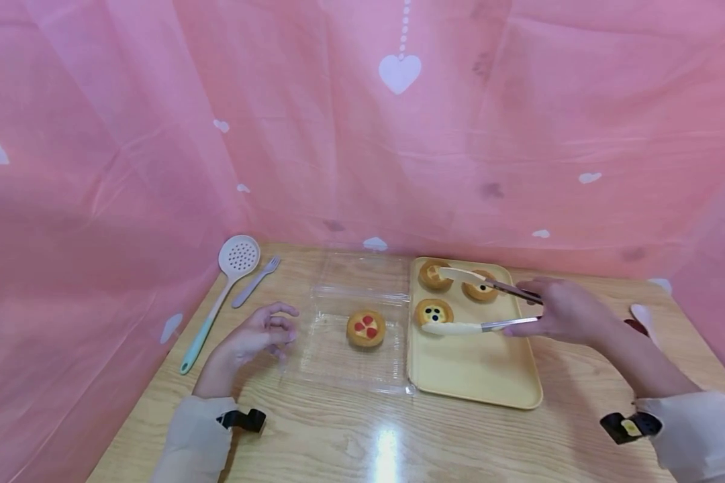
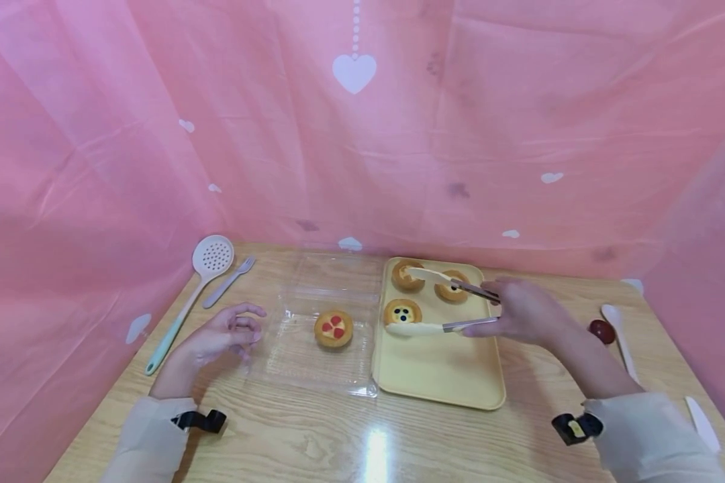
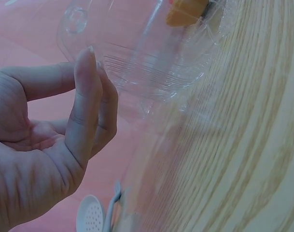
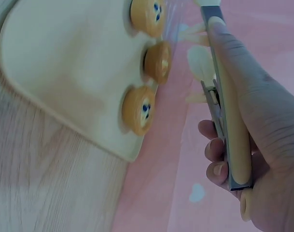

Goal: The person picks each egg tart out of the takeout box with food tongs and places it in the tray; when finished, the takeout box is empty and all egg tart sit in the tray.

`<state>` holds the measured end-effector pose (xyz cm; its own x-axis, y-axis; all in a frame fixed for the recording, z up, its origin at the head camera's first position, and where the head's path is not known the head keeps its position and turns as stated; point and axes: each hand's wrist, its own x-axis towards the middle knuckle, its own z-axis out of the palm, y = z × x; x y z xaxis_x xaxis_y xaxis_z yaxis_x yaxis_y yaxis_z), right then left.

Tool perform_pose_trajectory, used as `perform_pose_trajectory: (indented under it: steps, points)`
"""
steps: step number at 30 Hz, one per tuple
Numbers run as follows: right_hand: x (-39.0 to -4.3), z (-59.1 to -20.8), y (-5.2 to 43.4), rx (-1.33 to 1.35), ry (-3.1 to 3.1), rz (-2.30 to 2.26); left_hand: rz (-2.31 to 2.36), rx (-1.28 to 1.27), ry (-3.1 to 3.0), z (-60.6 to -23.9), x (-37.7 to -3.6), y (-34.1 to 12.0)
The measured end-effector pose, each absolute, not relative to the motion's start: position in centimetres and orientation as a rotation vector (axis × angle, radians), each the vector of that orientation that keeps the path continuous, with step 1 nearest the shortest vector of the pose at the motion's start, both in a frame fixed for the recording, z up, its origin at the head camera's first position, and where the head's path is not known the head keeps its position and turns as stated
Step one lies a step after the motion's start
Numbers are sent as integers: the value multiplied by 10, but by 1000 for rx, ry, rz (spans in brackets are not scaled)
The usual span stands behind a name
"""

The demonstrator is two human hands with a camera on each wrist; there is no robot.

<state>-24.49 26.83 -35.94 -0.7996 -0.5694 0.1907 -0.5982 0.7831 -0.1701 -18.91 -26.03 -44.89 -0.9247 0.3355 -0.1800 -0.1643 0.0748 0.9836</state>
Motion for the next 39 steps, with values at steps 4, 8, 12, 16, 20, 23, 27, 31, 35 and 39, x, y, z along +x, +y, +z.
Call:
perform_pose_trajectory:
  steps: [4,8,12,16,20,23,27,31,35,39]
  points:
    - [-240,-360,250,985,-2780,388,1930,194,1975,-449,-188,-261]
    - [-235,-359,227,1068,-2722,404,1940,224,1956,-451,-188,-261]
    - [-231,-357,201,1172,-2679,382,1939,227,1957,-452,-189,-262]
    - [-226,-355,179,1213,-2685,291,1928,217,1972,-451,-190,-261]
    - [-222,-357,160,1196,-2677,183,1937,204,1964,-449,-189,-261]
    - [-220,-362,151,1157,-2667,97,1942,199,1962,-447,-188,-261]
    - [-218,-366,144,1104,-2680,27,1941,195,1967,-447,-188,-261]
    - [-217,-369,142,1122,-2676,63,1941,189,1964,-447,-189,-261]
    - [-216,-370,141,1144,-2691,95,1931,182,1973,-448,-189,-261]
    - [-217,-372,138,1149,-2723,66,1925,181,1981,-448,-189,-261]
